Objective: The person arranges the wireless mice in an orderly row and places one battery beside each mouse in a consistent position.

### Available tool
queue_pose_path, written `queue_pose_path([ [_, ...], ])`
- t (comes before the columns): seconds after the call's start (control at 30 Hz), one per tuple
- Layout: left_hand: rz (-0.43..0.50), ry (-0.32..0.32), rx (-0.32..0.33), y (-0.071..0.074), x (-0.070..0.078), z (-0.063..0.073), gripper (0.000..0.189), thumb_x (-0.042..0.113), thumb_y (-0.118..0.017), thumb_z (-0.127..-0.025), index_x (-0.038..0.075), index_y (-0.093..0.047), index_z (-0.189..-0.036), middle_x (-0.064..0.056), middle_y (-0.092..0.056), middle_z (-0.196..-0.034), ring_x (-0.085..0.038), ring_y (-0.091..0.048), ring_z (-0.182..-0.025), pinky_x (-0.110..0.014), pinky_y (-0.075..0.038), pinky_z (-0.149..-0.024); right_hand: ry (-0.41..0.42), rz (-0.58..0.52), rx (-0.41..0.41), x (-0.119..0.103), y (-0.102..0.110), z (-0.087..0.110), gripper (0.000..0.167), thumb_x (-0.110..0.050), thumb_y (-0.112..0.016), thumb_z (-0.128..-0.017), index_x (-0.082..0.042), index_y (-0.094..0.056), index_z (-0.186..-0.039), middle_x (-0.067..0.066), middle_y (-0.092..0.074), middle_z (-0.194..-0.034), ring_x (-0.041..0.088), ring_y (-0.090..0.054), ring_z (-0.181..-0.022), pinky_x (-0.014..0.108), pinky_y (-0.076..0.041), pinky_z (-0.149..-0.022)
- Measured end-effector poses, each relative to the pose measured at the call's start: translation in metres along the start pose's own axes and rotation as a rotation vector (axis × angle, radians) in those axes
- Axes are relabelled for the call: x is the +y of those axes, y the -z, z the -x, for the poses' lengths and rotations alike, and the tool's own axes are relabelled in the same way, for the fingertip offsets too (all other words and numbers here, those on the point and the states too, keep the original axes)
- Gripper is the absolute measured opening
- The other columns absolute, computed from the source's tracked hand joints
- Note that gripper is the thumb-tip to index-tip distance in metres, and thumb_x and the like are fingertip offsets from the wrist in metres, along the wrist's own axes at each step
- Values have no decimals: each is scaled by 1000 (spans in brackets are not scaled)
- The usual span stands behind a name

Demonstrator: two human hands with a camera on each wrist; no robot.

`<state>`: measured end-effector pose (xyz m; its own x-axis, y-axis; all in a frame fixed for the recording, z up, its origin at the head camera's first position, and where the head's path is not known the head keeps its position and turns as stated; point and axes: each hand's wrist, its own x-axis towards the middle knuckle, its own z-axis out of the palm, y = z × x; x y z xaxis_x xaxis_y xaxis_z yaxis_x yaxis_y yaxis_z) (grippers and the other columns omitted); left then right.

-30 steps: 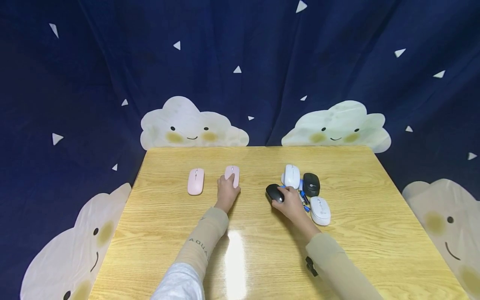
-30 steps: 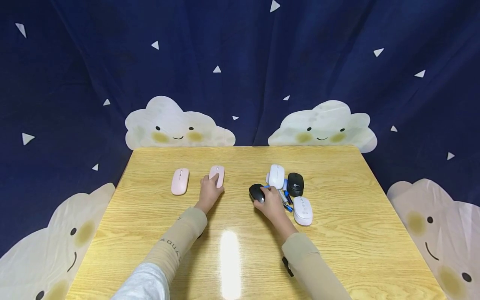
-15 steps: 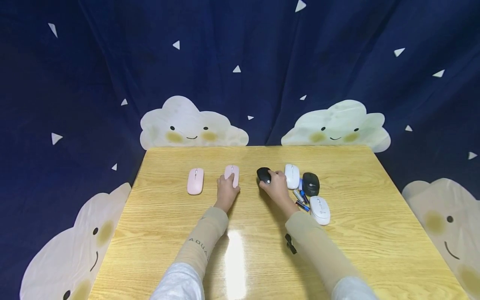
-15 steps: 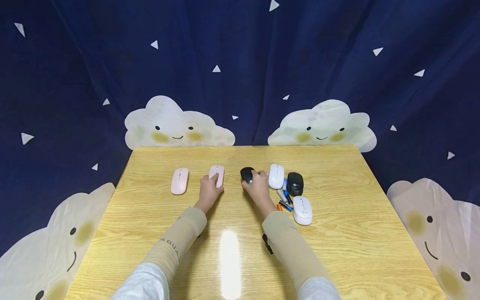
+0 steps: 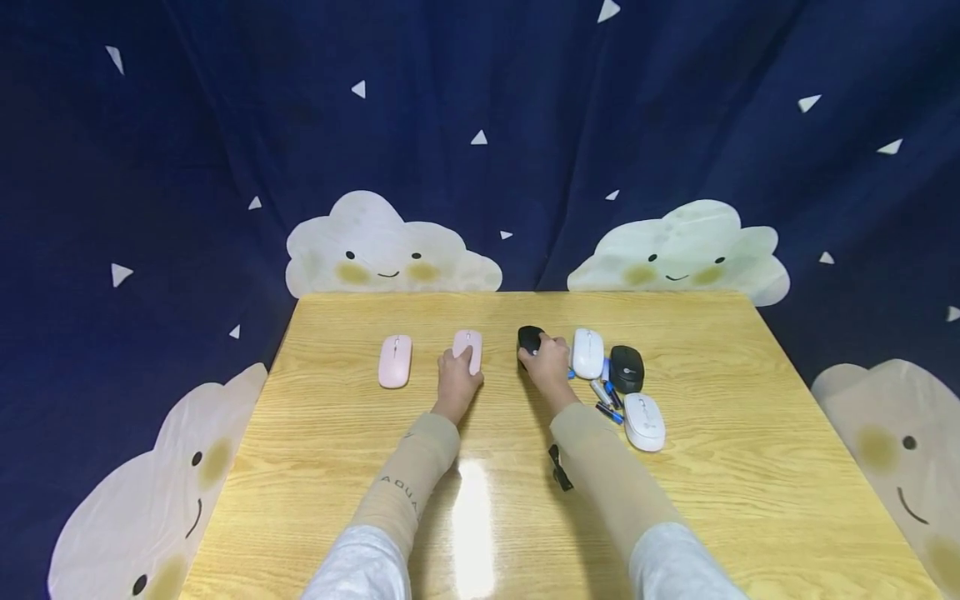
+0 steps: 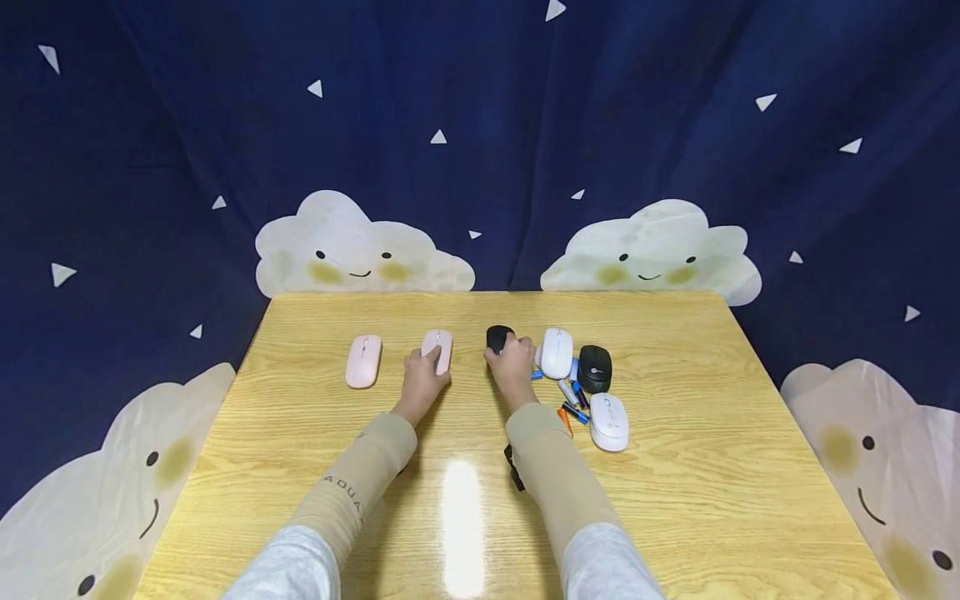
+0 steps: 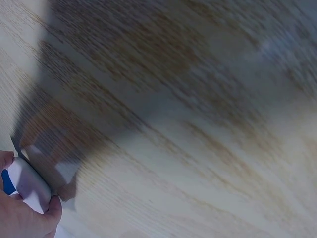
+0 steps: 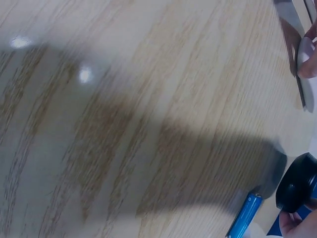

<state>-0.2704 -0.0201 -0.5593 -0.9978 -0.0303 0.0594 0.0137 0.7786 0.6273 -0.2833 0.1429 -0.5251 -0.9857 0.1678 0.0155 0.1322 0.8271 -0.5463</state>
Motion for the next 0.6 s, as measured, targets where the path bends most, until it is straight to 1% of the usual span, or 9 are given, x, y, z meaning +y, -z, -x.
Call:
queue_pose_path([
  [0.2,-5,-17,15,0,-1,0,56,8,-70,-74,1,-53,-127,-28,-49,-118,-36,-44,-105,-39,-44,-87,-28,31,-22,-2,-1,-3,56,-31,-60,-86,6,-49,-126,32,-48,-118,41,-45,-112,46,-43,-91],
  [0.37,-18,-34,19,0,-1,1,56,8,-71,-73,1,-54,-126,-28,-51,-116,-37,-44,-103,-40,-42,-87,-54,55,-62,0,-2,-3,56,-31,-58,-88,7,-48,-127,32,-47,-120,42,-43,-114,47,-40,-95],
  [0.47,-25,-29,13,1,0,1,56,9,-71,-73,1,-54,-126,-28,-50,-117,-37,-45,-103,-39,-43,-86,-78,48,-92,2,-5,-3,56,-31,-57,-89,6,-46,-129,32,-45,-124,42,-40,-118,48,-37,-98],
  [0.6,-25,-20,4,0,-1,0,57,9,-70,-74,2,-53,-127,-27,-50,-118,-37,-45,-104,-39,-43,-87,-103,35,-109,4,-10,-6,56,-29,-58,-88,6,-46,-130,31,-45,-125,43,-38,-119,48,-36,-99],
])
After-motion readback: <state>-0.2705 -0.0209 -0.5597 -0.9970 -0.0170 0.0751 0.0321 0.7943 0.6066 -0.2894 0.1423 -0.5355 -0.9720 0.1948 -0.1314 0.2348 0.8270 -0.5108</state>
